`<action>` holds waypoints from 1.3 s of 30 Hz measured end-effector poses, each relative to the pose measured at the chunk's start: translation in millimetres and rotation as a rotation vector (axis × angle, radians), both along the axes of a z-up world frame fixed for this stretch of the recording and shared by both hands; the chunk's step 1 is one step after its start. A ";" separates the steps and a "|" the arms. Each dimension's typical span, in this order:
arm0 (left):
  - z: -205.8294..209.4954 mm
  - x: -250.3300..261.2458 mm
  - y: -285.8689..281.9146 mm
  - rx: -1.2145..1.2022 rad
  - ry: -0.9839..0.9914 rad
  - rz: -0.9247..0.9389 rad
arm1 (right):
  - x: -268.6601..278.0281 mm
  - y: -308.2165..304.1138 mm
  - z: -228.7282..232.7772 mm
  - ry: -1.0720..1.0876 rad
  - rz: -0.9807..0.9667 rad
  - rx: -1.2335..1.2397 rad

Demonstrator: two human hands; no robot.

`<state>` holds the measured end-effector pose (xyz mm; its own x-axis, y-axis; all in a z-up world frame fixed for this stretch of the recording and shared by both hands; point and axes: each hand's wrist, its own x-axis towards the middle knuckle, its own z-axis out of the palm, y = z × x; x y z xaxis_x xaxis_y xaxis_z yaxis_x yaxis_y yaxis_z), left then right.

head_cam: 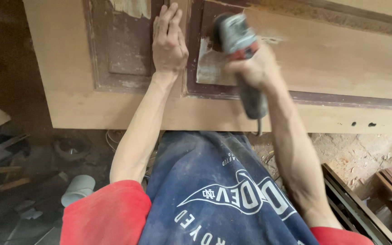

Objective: The person uses an orbital sander to remove old finish from a wooden door. They systematically sand the flat panels and raised frames, moving the tool across the surface while holding the door with the other hand.

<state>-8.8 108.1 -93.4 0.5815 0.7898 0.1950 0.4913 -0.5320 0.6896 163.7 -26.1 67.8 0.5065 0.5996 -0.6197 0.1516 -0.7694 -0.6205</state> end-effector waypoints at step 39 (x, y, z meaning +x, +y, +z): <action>1.6 1.7 -3.3 -0.070 0.121 -0.044 | -10.3 25.1 1.2 -0.053 -0.062 -0.111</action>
